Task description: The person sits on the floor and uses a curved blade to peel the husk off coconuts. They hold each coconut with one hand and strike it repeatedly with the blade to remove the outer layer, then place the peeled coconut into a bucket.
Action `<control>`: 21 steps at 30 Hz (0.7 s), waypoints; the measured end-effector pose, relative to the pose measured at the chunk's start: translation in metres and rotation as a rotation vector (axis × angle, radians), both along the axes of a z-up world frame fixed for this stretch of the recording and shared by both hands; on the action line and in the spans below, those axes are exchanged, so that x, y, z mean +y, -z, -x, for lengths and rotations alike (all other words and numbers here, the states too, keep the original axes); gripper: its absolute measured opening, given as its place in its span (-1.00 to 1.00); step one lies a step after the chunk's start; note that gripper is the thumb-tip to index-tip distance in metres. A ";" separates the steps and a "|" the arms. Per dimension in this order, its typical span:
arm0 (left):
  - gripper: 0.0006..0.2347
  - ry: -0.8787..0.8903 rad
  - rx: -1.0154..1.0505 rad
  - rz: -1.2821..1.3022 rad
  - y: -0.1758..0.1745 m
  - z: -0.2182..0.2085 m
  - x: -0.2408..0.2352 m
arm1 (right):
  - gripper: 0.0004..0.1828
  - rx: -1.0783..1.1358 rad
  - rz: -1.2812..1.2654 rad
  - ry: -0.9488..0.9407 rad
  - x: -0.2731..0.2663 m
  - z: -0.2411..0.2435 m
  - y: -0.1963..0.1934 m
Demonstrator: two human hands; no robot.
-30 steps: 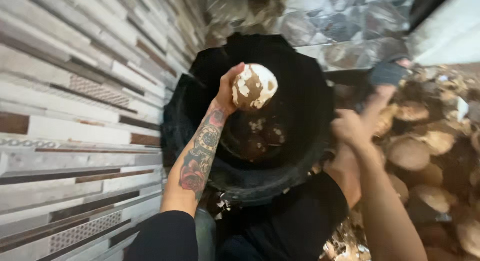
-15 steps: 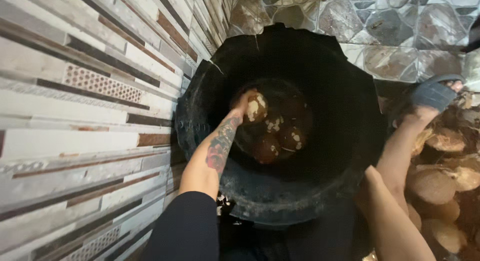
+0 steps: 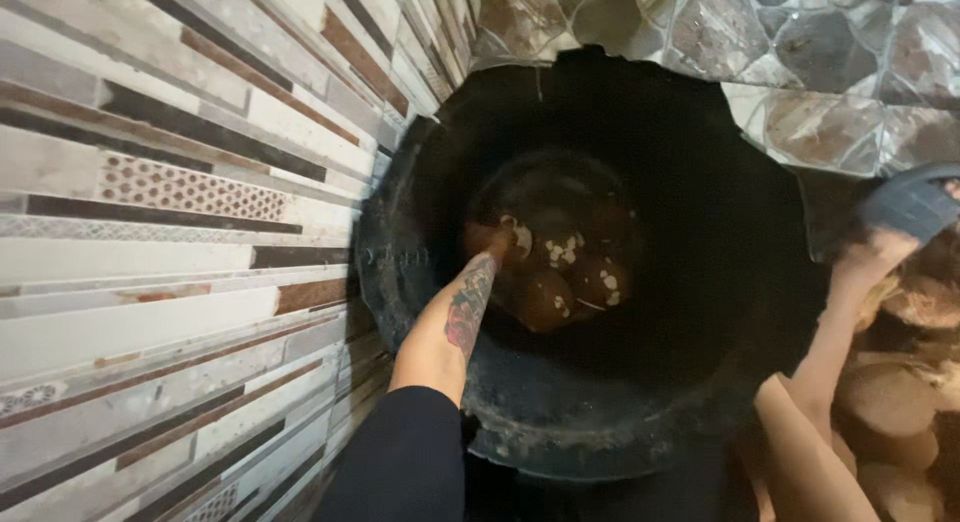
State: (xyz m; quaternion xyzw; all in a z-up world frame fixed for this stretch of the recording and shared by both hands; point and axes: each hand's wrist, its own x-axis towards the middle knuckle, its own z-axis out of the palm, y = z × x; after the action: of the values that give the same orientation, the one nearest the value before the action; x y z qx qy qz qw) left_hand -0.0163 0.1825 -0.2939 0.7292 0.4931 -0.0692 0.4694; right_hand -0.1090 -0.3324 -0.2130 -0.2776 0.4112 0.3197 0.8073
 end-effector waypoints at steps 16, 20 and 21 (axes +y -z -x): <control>-0.75 0.069 0.107 -0.034 -0.015 -0.010 0.036 | -0.47 0.388 -0.857 0.711 -0.044 -0.021 0.041; -0.80 0.056 0.076 0.011 -0.021 -0.016 0.031 | -0.57 0.470 -1.087 0.930 -0.062 -0.010 0.066; -0.80 0.070 0.068 0.010 -0.032 -0.023 0.027 | -0.59 0.482 -1.148 0.983 -0.068 -0.009 0.070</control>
State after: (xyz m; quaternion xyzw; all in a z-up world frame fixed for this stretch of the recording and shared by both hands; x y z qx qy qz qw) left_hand 0.0062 0.2092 -0.2616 0.7408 0.4826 -0.1126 0.4535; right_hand -0.0999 -0.4003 -0.2829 0.4723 0.4209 0.1399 0.7617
